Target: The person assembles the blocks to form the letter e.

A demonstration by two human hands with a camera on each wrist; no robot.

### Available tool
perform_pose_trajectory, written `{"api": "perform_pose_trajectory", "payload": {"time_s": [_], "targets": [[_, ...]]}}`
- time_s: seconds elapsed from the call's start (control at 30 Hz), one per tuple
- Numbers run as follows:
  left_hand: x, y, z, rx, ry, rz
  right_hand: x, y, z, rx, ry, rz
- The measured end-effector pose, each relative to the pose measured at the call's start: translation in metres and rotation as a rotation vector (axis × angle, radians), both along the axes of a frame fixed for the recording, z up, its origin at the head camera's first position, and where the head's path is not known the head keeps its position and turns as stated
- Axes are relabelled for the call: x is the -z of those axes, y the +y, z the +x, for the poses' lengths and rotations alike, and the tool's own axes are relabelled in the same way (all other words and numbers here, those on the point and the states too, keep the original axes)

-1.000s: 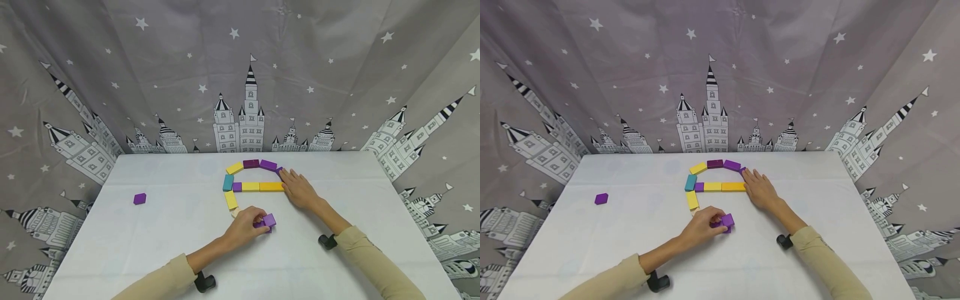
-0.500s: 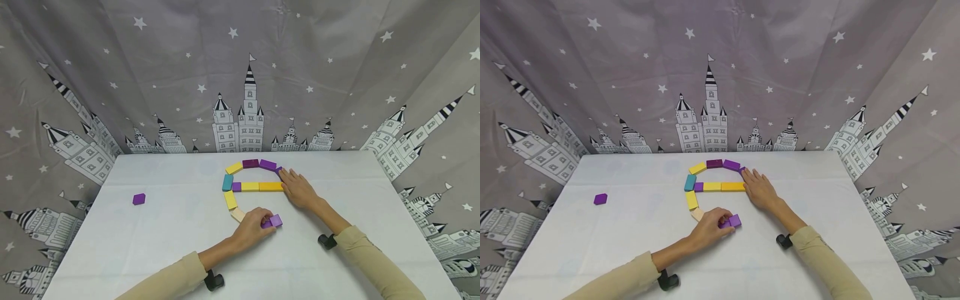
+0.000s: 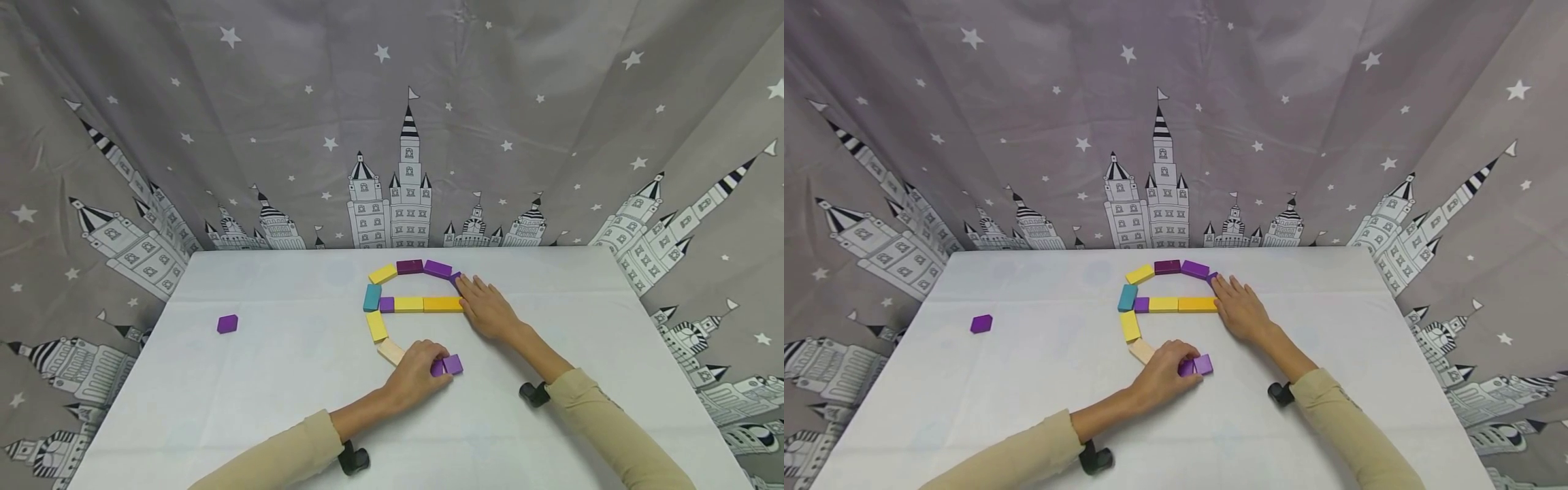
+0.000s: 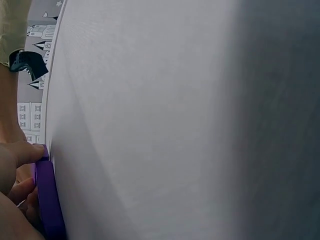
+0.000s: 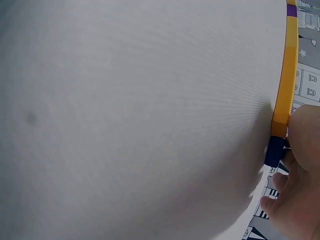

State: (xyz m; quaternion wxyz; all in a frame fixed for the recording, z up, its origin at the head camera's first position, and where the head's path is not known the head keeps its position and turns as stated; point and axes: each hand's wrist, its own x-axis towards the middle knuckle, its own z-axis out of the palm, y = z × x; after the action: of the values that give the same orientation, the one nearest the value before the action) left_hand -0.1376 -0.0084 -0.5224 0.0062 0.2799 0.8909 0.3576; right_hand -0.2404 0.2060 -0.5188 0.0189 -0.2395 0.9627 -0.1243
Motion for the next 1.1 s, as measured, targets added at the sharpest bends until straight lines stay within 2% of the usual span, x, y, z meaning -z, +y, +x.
{"api": "perform_pose_trajectory", "payload": {"time_s": [0.2, 0.73, 1.1], "targets": [[0.0009, 0.0002, 0.0006, 0.003, 0.024, 0.002, -0.0005, -0.0001, 0.0003, 0.005, -0.003, -0.013], [0.0008, 0.0026, 0.0009, -0.017, -0.006, -0.042, 0.0009, 0.0005, 0.0009, 0.003, 0.001, -0.019], [-0.0011, 0.0039, -0.0002, -0.019, 0.02, -0.072, -0.0009, 0.0005, 0.0007, -0.009, 0.003, -0.005]]}}
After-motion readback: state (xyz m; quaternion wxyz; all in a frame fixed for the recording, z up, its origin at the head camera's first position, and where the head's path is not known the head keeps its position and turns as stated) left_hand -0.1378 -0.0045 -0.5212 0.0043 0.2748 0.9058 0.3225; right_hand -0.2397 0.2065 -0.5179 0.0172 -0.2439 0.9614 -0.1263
